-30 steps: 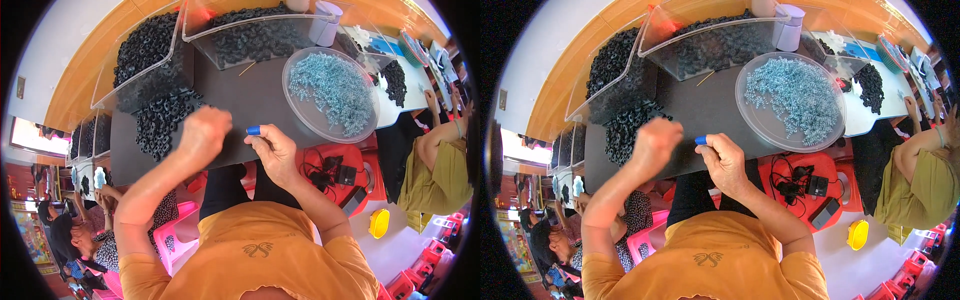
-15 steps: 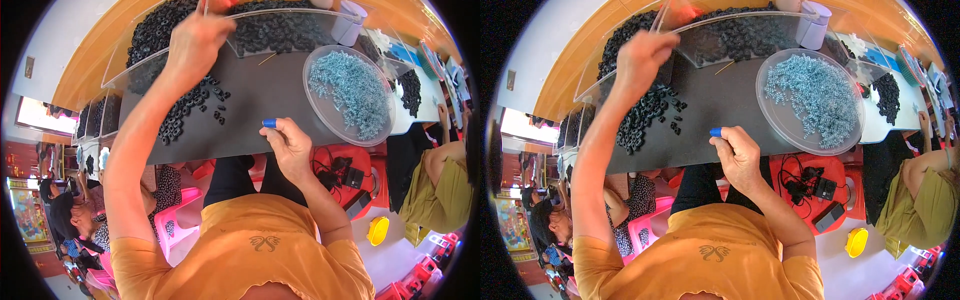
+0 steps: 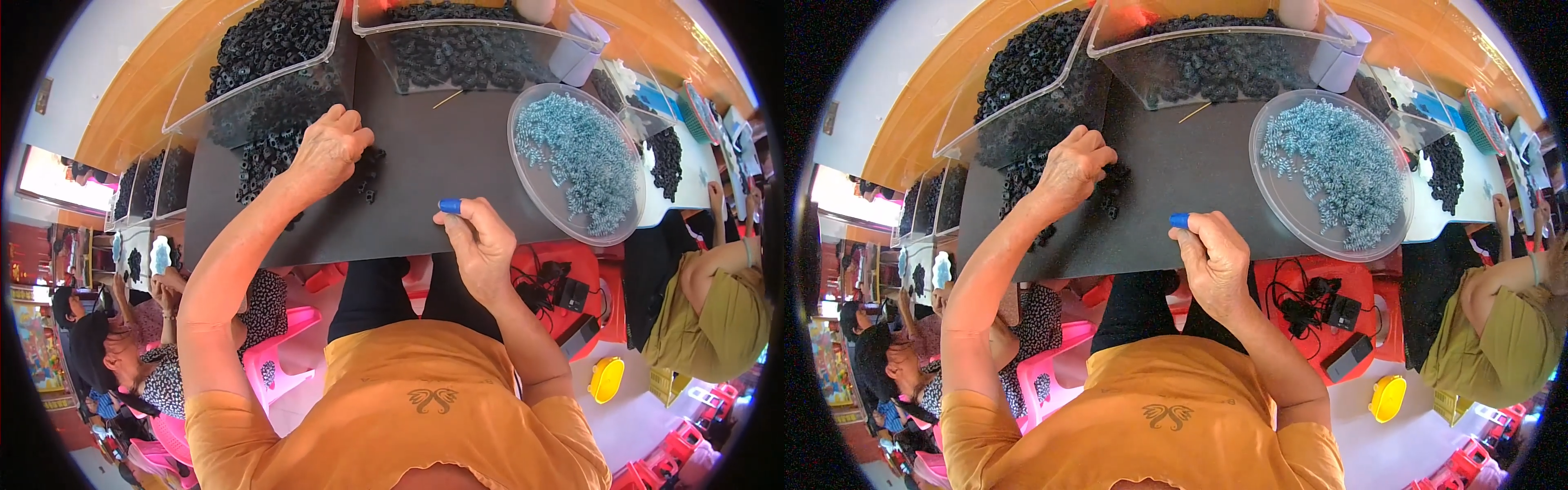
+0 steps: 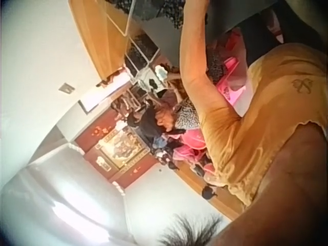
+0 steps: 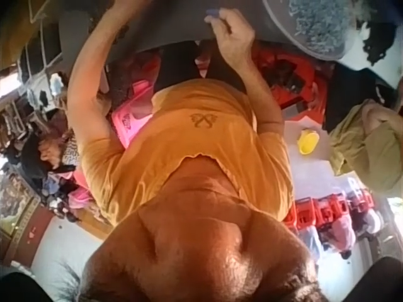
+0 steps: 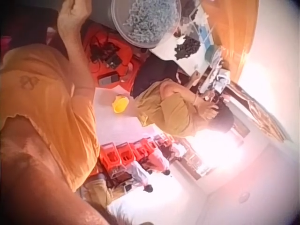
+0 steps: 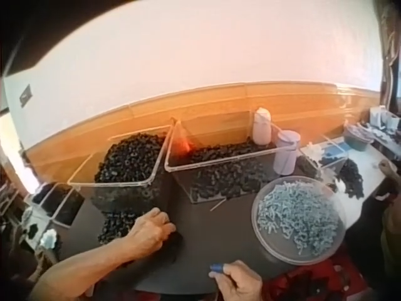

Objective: The person assembles components by picking up pins from a dish, inserting them into black plastic parts by hand, and setting the assembled parts on the table.

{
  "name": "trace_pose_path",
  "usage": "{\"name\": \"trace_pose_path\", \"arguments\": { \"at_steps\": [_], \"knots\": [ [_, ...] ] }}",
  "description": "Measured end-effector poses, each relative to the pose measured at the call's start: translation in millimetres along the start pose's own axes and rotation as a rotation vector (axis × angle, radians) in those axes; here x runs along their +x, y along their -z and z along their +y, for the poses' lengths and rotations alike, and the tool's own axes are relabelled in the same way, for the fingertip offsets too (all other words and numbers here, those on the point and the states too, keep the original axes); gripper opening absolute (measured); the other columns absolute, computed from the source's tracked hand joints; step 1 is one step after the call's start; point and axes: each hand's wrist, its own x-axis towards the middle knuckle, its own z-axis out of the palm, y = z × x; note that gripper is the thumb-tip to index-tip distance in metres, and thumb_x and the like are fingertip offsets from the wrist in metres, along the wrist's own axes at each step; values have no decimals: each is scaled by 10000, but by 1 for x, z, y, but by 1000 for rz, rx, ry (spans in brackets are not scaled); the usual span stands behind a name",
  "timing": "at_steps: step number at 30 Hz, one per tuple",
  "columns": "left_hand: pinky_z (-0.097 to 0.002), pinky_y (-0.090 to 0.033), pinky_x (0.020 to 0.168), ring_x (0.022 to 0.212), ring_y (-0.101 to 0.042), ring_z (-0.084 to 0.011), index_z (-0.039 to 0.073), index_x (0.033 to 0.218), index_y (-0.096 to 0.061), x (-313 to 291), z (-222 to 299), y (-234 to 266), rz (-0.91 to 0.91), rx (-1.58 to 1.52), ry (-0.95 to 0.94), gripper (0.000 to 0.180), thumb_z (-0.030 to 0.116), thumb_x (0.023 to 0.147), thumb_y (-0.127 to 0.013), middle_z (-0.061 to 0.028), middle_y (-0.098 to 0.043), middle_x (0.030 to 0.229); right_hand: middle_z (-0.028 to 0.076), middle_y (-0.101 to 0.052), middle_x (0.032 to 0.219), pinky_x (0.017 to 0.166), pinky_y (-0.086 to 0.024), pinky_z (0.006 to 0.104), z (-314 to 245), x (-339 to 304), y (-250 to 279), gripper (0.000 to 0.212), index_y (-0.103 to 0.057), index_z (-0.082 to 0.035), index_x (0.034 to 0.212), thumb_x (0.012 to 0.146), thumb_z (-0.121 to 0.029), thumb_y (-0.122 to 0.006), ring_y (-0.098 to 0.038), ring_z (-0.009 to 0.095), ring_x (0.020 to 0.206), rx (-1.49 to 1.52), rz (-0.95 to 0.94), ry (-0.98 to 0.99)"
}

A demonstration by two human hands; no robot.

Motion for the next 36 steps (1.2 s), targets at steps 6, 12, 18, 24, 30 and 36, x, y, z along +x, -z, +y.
{"name": "trace_pose_path", "arguments": {
  "at_steps": [6,12,18,24,30,36],
  "knots": [
    [-331,-462,699,830,-542,-244,50,895,-636,-5,8,7,116,-99,69,238,-17,667,-657,-59,-567,828,76,-604,761,552,-429,251,0,0,-1,164,-606,6,950,810,91,-605,-540,144,629,-5,2,18],
    [-225,-443,686,781,-562,-96,22,989,-605,-13,48,29,115,-1089,504,128,61,869,-583,-9,-623,883,44,-613,782,595,-439,225,-1,1,-4,135,-605,13,954,829,65,-601,-536,83,668,129,22,-167],
    [-194,-455,679,742,-560,-63,13,1105,-586,-29,84,25,207,-1482,542,247,171,916,-586,-41,-643,886,25,-631,805,634,-449,210,-7,6,-9,114,-600,25,966,854,35,-580,-538,51,704,207,2,-311],
    [-212,-479,663,681,-614,-119,-26,1054,-593,-31,97,20,242,-1842,713,192,88,899,-589,-99,-674,818,57,-613,847,638,-453,220,-13,5,-12,141,-603,20,984,846,46,-585,-548,73,716,243,-18,-352],
    [-232,-455,633,711,-582,-114,-14,1017,-606,-26,113,17,362,-2002,815,173,78,872,-628,-68,-651,847,107,-596,855,603,-459,308,-26,12,-16,250,-601,-11,933,714,85,-673,-559,241,710,-77,69,100],
    [-215,-437,620,664,-527,-93,-8,976,-628,-28,126,15,385,-2030,818,143,49,848,-651,-28,-615,810,100,-607,806,607,-461,315,-27,14,-12,236,-608,-13,902,705,91,-684,-564,244,690,-80,48,138]
  ]
}}
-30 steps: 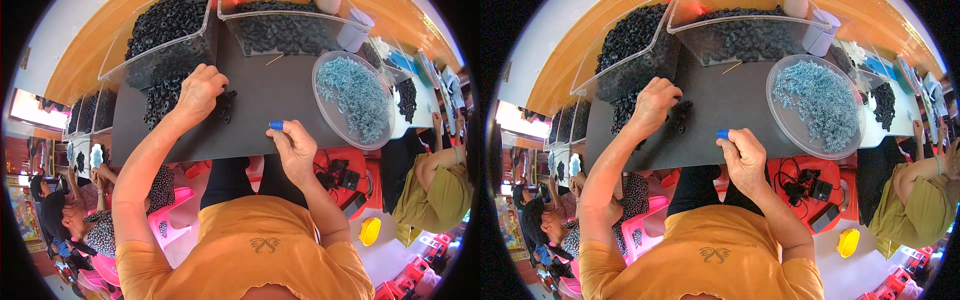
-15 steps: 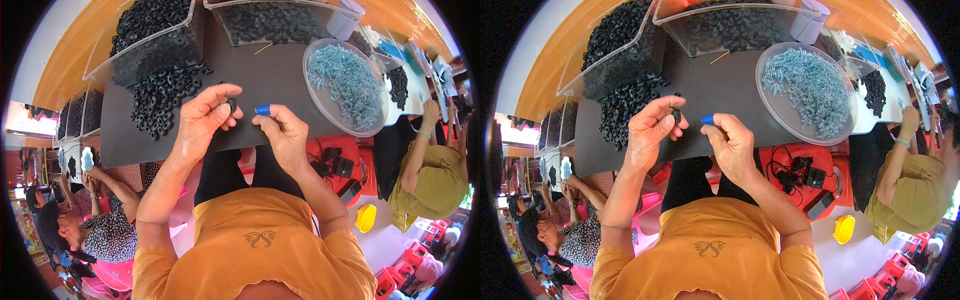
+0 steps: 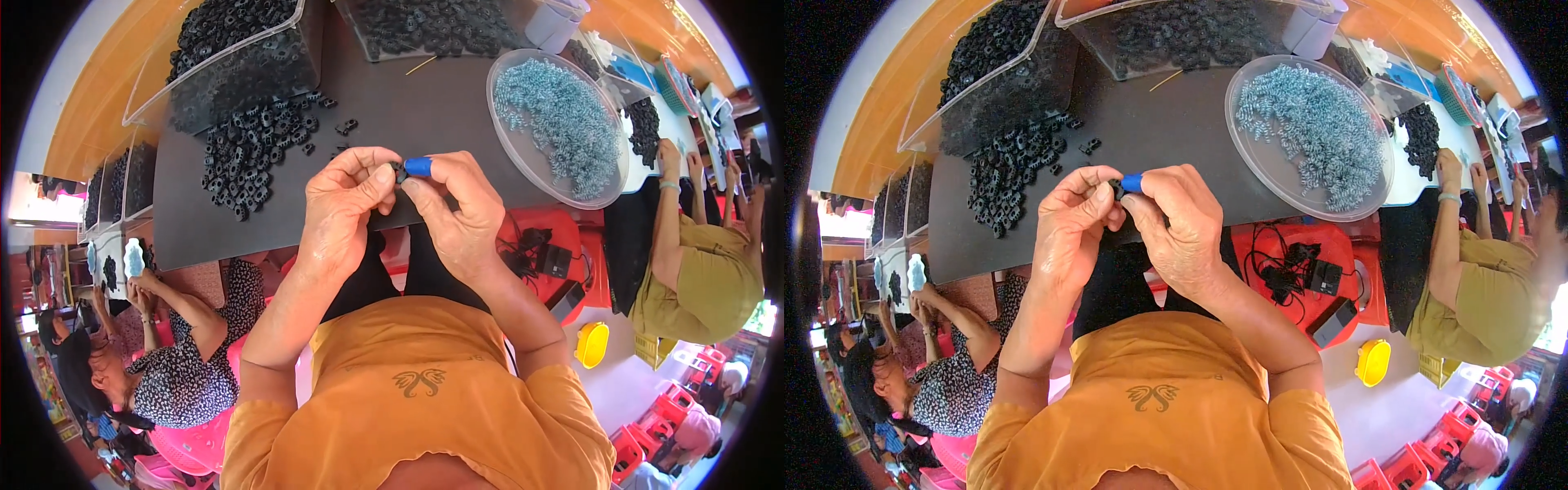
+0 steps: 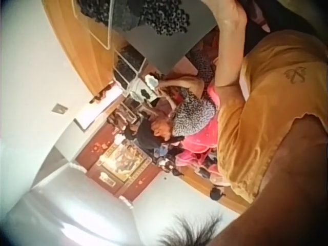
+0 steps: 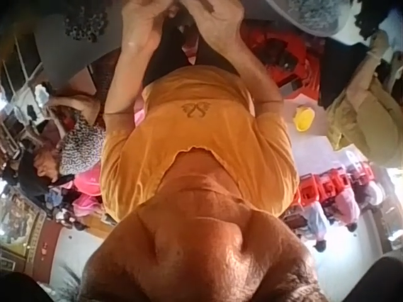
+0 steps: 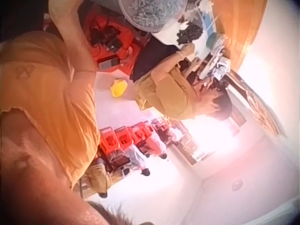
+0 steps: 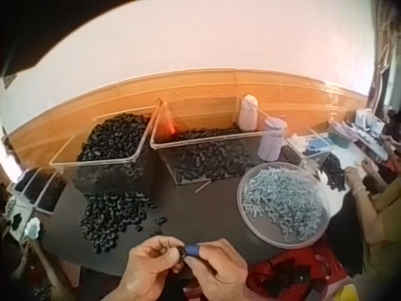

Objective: The person assembles components by picking up pins from a dish, inserting them into black plastic parts by hand, and setting the assembled parts on the table.

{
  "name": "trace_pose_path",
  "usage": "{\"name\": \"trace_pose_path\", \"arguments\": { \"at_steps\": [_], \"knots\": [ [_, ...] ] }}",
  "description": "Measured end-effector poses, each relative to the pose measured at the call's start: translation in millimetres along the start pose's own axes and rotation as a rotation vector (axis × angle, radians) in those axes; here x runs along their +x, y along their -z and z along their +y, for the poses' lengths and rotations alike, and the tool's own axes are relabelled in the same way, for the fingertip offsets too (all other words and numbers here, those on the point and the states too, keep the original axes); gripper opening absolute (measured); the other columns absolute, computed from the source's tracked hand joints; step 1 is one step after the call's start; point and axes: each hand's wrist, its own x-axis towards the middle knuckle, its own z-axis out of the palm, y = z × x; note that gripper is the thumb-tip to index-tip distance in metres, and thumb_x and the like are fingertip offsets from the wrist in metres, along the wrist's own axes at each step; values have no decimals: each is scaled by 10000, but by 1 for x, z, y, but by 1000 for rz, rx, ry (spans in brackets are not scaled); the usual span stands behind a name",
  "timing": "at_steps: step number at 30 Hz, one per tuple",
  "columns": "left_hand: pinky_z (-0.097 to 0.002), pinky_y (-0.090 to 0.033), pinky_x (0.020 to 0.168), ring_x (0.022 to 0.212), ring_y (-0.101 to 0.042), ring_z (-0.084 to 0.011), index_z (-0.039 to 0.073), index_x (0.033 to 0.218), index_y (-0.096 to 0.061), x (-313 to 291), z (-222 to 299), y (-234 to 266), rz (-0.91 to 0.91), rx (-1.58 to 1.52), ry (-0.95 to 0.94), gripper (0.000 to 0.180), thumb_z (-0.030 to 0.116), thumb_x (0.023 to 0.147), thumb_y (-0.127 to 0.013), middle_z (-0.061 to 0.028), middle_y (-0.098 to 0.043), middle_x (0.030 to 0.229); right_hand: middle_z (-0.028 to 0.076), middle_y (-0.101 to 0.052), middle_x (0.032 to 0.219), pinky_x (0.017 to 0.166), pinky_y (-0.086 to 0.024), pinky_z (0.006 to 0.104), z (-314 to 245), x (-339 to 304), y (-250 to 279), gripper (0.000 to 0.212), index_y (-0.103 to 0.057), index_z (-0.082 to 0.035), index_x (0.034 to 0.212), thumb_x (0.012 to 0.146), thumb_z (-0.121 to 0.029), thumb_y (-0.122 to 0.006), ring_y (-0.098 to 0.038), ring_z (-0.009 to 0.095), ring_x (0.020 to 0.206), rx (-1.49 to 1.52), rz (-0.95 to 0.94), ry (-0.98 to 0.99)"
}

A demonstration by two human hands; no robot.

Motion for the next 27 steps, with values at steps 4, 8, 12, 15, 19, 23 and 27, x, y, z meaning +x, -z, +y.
{"name": "trace_pose_path", "arguments": {
  "at_steps": [4,8,12,15,19,23,27],
  "knots": [
    [-202,-441,607,657,-536,-85,-11,980,-641,-5,-3,-1,3,47,1,149,54,847,-654,-30,-627,806,94,-612,789,602,-464,309,-4,0,6,218,-612,-15,894,718,95,-679,-572,232,685,12,-28,-16],
    [-185,-451,594,658,-553,-67,-24,977,-661,-12,-5,-2,-13,180,-19,156,65,849,-655,-27,-644,788,84,-607,800,580,-476,285,-5,-4,9,181,-613,-12,892,753,94,-662,-580,185,686,100,-62,-123],
    [-191,-453,593,671,-553,-63,-18,995,-644,-16,-7,0,-37,272,-54,156,65,863,-641,-27,-641,789,78,-591,818,565,-485,270,-6,-2,11,148,-613,4,895,781,98,-628,-580,134,692,211,-114,-304],
    [-198,-469,589,668,-577,-76,-16,1007,-636,-16,-9,5,-31,245,-63,173,61,853,-650,-49,-655,789,77,-583,825,588,-480,258,-5,6,11,140,-615,10,910,792,85,-618,-578,112,703,245,-184,-387],
    [-205,-484,604,678,-605,-93,-16,1006,-636,-22,-10,15,13,190,-74,185,55,838,-664,-64,-670,794,72,-578,805,615,-465,254,3,15,8,118,-617,18,901,791,61,-625,-566,106,709,229,-258,-389],
    [-180,-447,652,717,-542,-46,-20,1007,-613,-34,-15,19,43,269,-146,146,39,874,-628,-17,-623,833,76,-572,747,629,-441,277,12,25,1,97,-615,24,867,773,37,-635,-540,145,689,79,-245,-297],
    [-191,-451,709,752,-536,-48,-18,991,-609,-31,-15,28,21,314,-186,131,14,866,-628,-16,-620,862,96,-579,743,637,-449,301,24,29,1,108,-619,16,856,752,29,-645,-561,204,695,-189,-260,-118]
  ]
}}
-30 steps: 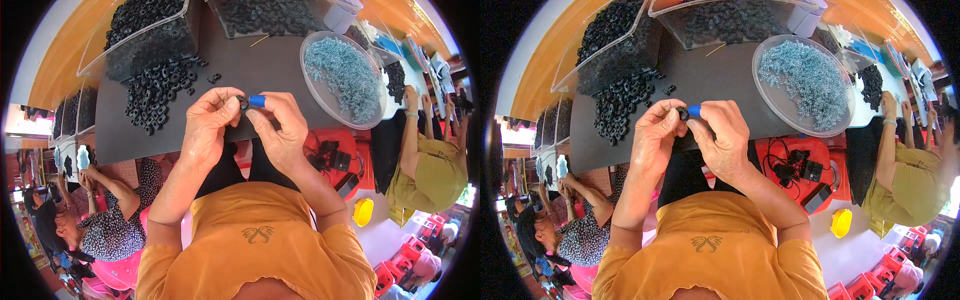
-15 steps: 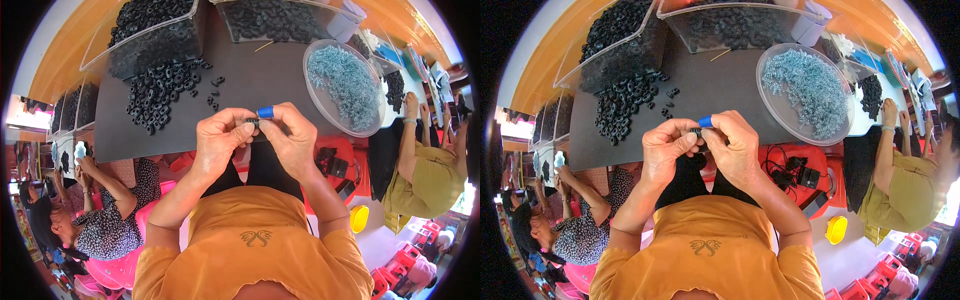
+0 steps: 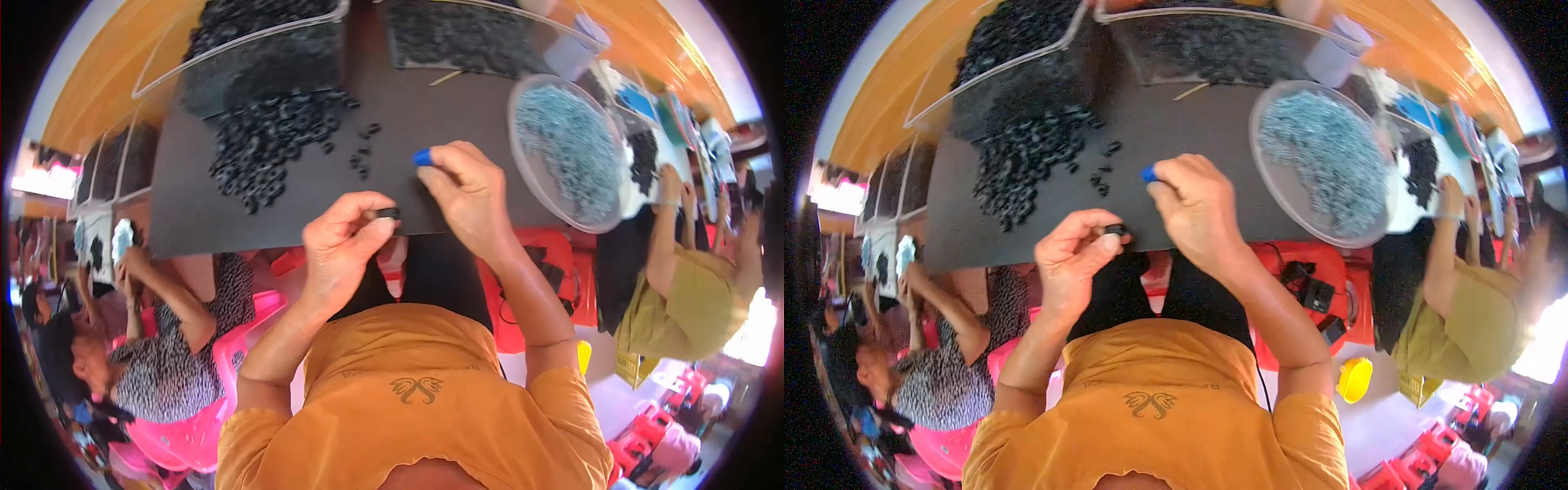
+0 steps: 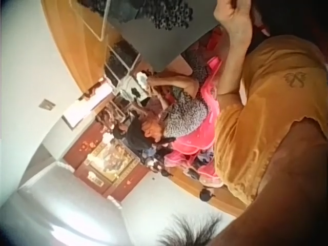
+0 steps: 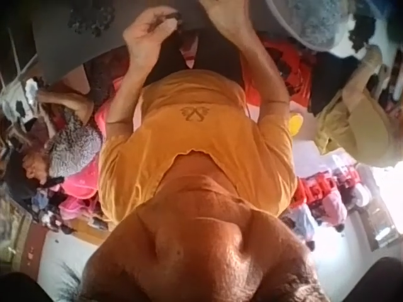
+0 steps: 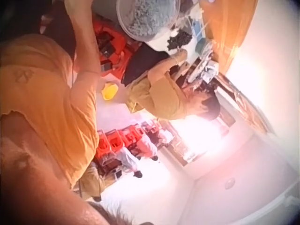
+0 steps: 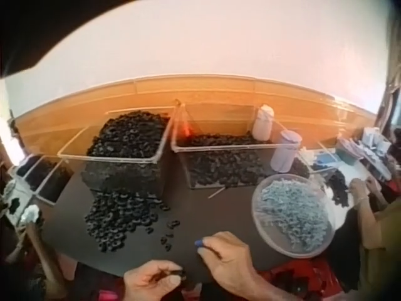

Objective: The person assembles components by picking up pins from a dish, inserting them into black plastic parts by hand, and setting the assembled parts on the table.

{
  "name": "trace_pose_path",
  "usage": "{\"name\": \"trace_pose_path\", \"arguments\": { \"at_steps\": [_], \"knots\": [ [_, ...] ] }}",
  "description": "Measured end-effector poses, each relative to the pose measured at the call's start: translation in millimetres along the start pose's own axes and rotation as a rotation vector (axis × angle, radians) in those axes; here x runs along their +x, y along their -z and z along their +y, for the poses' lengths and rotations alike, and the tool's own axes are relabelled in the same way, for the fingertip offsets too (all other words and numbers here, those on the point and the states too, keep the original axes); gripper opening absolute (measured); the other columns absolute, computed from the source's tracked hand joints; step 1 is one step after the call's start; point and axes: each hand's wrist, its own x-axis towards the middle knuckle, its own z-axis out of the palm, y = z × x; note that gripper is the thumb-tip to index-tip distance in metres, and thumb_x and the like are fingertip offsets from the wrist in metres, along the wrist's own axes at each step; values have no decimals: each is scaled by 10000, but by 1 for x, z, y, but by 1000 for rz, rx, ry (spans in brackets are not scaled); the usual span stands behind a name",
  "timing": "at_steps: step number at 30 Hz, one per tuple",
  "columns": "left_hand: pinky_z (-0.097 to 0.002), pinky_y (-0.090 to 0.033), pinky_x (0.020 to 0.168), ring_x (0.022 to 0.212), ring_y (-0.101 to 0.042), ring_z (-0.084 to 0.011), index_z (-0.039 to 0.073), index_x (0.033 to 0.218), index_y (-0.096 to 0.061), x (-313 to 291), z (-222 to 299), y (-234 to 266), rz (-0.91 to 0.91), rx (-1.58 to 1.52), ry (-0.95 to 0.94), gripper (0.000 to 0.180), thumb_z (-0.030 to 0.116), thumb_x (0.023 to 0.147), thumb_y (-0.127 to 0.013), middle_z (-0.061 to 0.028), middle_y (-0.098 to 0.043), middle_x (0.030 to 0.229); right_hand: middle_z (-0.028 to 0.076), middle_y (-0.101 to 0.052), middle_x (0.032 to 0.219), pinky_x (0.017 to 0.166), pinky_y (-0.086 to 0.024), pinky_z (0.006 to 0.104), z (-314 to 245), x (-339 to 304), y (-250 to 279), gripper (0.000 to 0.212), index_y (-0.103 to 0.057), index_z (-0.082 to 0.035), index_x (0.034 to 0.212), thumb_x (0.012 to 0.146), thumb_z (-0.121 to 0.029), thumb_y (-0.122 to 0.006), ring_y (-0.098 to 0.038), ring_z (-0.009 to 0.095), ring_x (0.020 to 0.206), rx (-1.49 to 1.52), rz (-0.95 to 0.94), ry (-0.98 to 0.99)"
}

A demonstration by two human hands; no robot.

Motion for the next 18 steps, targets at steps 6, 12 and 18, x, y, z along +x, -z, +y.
{"name": "trace_pose_path", "arguments": {
  "at_steps": [6,12,18],
  "knots": [
    [-211,-486,706,764,-577,-94,-30,1014,-607,0,1,-4,15,-12,-13,186,49,853,-659,-39,-621,858,127,-571,749,643,-449,380,-12,-12,32,136,-599,-6,836,718,14,-663,-556,310,723,-245,55,222],
    [-198,-470,627,696,-591,-101,-24,1004,-622,8,-5,-5,14,-14,-26,216,94,833,-681,-52,-643,812,150,-604,771,682,-457,408,15,-7,113,76,-630,-4,820,750,-30,-613,-580,333,782,-491,184,-67],
    [-185,-433,588,686,-588,-97,-19,1008,-627,10,-9,-8,10,13,-36,224,98,827,-688,-39,-634,798,165,-611,783,699,-455,451,40,11,126,112,-609,-8,765,727,-108,-640,-581,365,808,-707,-76,10]
  ]
}}
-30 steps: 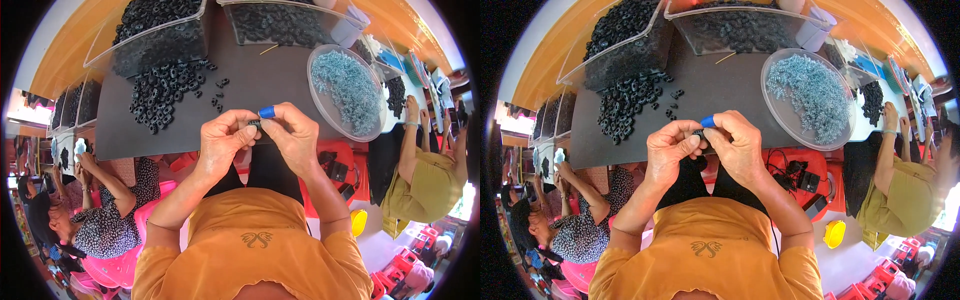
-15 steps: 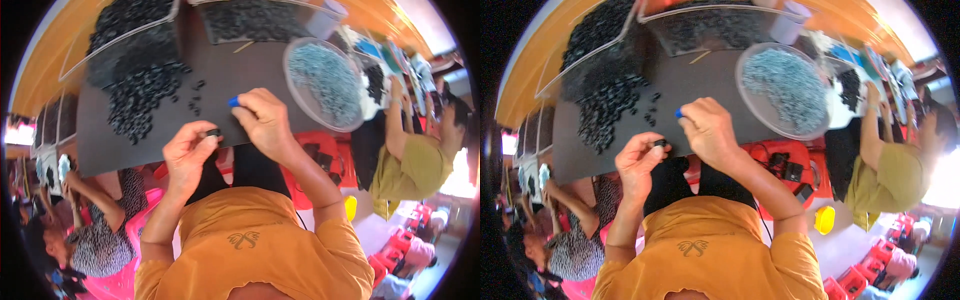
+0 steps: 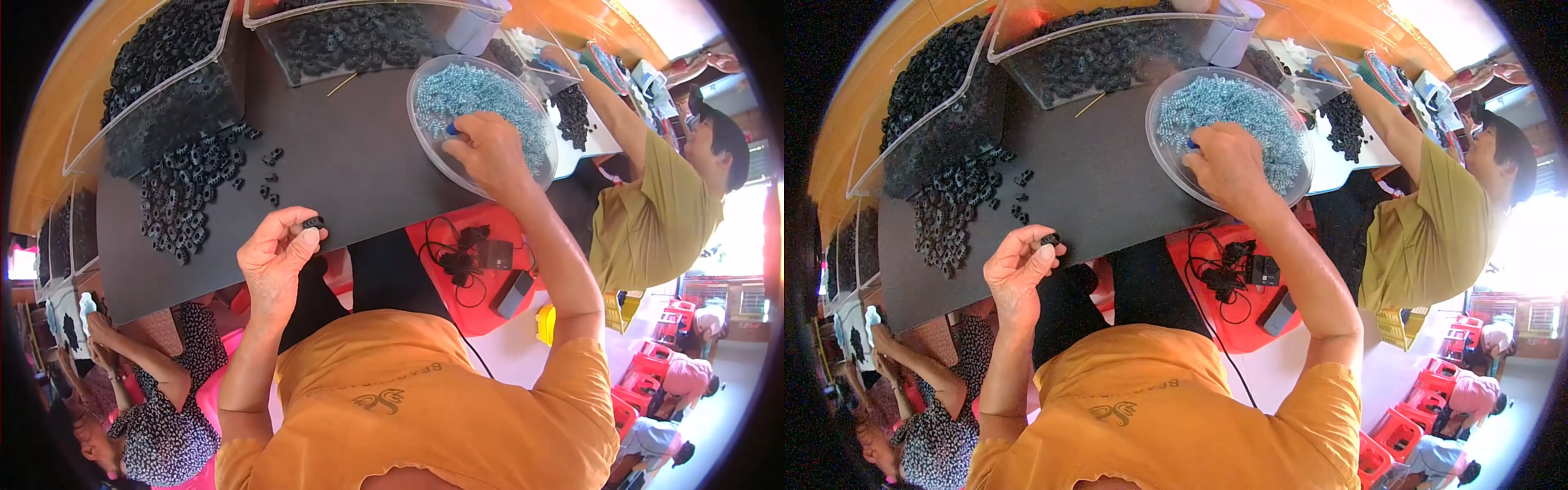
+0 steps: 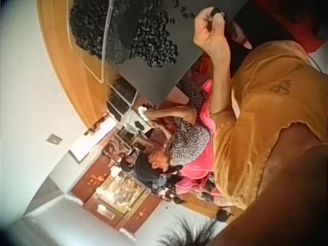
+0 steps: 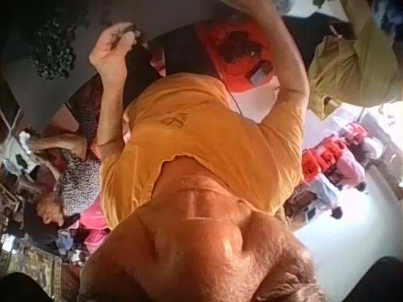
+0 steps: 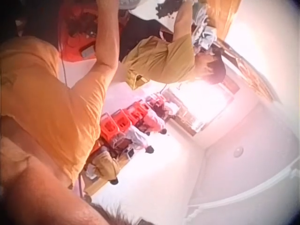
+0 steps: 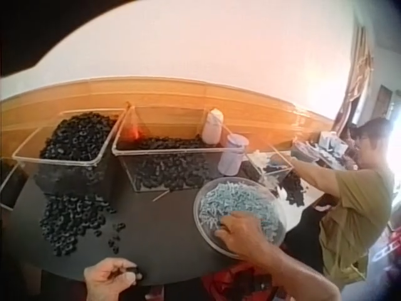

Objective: The person assembles components by picking up pins from a dish, inserting them into black plastic parts by hand, and setting the assembled parts on the table.

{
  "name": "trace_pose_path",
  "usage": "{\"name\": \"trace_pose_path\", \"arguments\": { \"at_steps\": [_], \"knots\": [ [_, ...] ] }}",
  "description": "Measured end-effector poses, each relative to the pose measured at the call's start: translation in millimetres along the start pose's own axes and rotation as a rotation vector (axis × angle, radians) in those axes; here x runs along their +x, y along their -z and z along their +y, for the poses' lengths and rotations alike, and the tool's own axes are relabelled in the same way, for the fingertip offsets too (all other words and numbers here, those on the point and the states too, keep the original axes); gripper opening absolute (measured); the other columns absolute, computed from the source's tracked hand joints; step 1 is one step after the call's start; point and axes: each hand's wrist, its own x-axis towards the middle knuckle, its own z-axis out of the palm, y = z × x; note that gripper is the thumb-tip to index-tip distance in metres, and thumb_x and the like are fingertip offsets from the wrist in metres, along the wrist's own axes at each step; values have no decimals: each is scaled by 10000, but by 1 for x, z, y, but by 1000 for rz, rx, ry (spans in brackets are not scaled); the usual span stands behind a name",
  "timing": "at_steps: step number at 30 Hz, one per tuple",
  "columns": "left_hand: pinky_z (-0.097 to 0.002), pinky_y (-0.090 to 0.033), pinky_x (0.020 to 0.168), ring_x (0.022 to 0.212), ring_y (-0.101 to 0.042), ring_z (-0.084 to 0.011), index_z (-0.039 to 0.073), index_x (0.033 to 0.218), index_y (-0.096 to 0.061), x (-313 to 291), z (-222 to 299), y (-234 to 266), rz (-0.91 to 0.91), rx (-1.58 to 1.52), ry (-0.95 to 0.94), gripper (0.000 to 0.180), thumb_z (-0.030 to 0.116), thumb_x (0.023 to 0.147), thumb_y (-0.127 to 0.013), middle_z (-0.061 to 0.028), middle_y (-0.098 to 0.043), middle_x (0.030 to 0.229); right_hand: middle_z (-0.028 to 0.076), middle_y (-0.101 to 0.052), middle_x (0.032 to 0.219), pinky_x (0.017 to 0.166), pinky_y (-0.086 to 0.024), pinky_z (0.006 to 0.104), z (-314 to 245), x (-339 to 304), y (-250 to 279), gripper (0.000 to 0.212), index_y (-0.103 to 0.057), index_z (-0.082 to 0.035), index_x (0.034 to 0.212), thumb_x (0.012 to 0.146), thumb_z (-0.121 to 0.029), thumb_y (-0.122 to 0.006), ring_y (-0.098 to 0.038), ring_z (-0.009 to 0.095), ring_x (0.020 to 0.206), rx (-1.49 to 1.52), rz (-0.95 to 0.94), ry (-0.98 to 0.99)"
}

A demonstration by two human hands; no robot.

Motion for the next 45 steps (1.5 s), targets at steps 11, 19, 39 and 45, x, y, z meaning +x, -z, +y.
{"name": "trace_pose_path", "arguments": {
  "at_steps": [11,19,39,45],
  "knots": [
    [-194,-435,589,724,-614,-111,-21,1011,-623,0,-3,2,-15,8,-20,220,91,831,-681,-27,-620,796,189,-597,777,713,-445,484,9,11,-23,153,-551,6,759,751,-136,-608,-574,388,812,-208,-90,58],
    [-194,-433,585,705,-603,-103,-17,1007,-627,1,-2,4,-31,-18,15,225,111,831,-685,-30,-629,794,227,-594,768,712,-440,512,2,5,-7,122,-538,18,769,731,-97,-553,-569,420,784,-114,-17,-74],
    [-184,-468,572,645,-581,-75,-25,997,-630,-11,14,-5,-39,-224,144,168,33,841,-650,-77,-673,791,132,-554,748,606,-453,354,-132,-27,-6,110,-559,-6,821,737,12,-629,-563,289,708,697,-143,9],
    [-182,-457,571,645,-570,-71,-30,996,-630,-17,17,-3,-49,-211,111,159,12,843,-639,-63,-668,803,125,-565,755,606,-457,361,-144,-29,-9,102,-556,-10,807,733,11,-623,-562,297,708,725,-190,-44]
  ]
}}
